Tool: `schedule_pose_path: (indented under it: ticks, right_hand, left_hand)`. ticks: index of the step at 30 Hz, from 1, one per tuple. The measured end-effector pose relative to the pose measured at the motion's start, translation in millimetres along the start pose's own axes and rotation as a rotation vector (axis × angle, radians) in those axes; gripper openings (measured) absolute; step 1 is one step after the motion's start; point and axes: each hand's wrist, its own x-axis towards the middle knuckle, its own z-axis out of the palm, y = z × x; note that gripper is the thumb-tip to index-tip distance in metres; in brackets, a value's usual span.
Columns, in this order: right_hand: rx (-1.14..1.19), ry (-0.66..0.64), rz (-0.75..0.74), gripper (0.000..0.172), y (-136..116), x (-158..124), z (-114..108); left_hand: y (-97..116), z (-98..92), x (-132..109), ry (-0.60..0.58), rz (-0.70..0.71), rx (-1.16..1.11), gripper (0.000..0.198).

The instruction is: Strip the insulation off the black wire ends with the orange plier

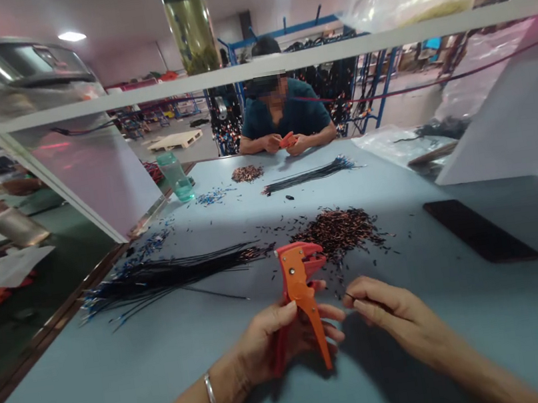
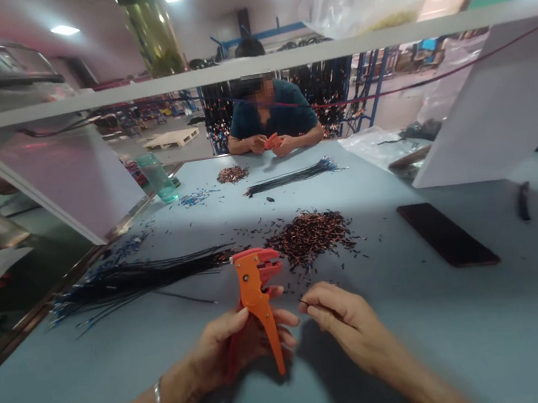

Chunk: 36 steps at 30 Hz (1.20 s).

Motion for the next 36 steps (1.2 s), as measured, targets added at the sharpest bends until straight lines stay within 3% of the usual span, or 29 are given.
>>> schedule_pose_path:
  ticks: [7, 12, 17, 23, 36]
  right_hand:
    - [-0.18, 0.3, -0.165, 0.022, 4.4, -2.7, 1.8]
    - [-0.271, 0.413, -0.21, 0.015, -3.1, -4.5, 3.2]
    - [-0.308, 0.435, -0.344, 0.015, -9.2, -5.6, 2.6]
    - [-0.369, 0.47, -0.387, 0.015, -10.2, -6.4, 2.0]
    - [-0.375, 0.455, -0.399, 0.019, -10.2, -7.4, 2.6]
  left_hand:
    - [-3.0, 3.2, 1.2, 0.077, 0.019, 0.021, 0.048]
    - [-5.0, 8.6, -1.6, 0.086, -0.023, 0.17, 0.063]
    - [-4.6, 10.6, -3.4, 0.067, -0.075, 0.234, 0.051]
    - [-3.2, 10.5, -4.1, 0.089, -0.136, 0.241, 0.041]
    - [-6.7, 12.6, -5.0, 0.005, -0.201, 0.246, 0.043]
